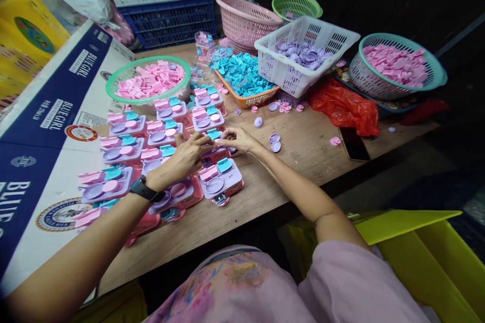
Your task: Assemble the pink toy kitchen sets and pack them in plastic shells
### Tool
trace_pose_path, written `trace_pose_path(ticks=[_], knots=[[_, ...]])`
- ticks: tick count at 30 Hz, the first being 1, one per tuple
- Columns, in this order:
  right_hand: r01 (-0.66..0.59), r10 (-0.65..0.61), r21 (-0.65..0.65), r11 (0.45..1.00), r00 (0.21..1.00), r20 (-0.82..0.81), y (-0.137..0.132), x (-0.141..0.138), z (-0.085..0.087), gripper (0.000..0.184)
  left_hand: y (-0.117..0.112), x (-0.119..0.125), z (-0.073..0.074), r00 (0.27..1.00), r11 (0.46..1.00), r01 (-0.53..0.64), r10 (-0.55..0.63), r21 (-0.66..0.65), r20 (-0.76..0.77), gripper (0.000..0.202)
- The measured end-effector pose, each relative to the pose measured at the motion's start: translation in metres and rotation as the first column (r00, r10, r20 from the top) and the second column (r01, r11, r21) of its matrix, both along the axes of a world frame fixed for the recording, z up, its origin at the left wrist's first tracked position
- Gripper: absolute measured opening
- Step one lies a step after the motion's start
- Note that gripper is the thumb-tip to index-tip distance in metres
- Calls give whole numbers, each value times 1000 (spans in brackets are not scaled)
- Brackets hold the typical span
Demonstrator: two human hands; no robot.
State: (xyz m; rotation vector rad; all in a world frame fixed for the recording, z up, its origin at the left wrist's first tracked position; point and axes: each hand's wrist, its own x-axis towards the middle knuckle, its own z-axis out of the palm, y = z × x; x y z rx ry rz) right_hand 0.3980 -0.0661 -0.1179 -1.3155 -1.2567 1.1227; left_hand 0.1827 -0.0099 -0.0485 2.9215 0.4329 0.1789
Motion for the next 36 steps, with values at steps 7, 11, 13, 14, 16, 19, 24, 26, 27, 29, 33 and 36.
trace_pose_path(ticks=[7, 11, 13, 14, 16, 19, 24, 26, 27, 29, 33, 36], knots=[[294, -354, 200, 935, 714, 604, 27, 57, 19, 27, -7, 0, 7, 999, 999, -52, 52, 0, 15, 60], [577, -424, 137, 805, 398, 813, 58, 92, 18, 24, -19, -5, 12, 990, 993, -117, 117, -10, 84, 49], [599, -412, 109, 793, 397, 820, 70, 97, 13, 28, -26, -10, 15, 979, 989, -146, 146, -11, 139, 41], [608, -407, 95, 788, 399, 822, 75, 98, 11, 30, -30, -14, 16, 974, 988, -155, 155, -12, 164, 37], [623, -397, 69, 779, 406, 823, 80, 98, 7, 30, -37, -22, 17, 964, 985, -170, 170, -16, 202, 33], [603, -401, 80, 793, 419, 815, 73, 98, 9, 26, -45, -35, 18, 946, 979, -198, 202, -43, 255, 31], [454, -499, 208, 866, 792, 351, 2, 77, 24, 28, -59, -49, 16, 877, 962, -230, 269, -144, 397, 30], [389, -404, 154, 908, 911, 84, -44, 53, 29, 39, -69, -50, 14, 846, 960, -220, 275, -171, 456, 31], [365, -367, 122, 923, 930, 0, -67, 39, 30, 43, -74, -49, 12, 834, 962, -208, 269, -176, 482, 31], [345, -341, 66, 936, 938, -69, -107, 10, 27, 44, -86, -45, 7, 828, 970, -176, 239, -170, 506, 33], [349, -355, 108, 931, 934, 33, -144, -36, 6, 31, -104, -37, -3, 876, 983, -135, 177, -124, 450, 41], [357, -386, 191, 914, 911, 144, -142, -50, -5, 22, -112, -35, -9, 924, 988, -112, 143, -107, 355, 51]])
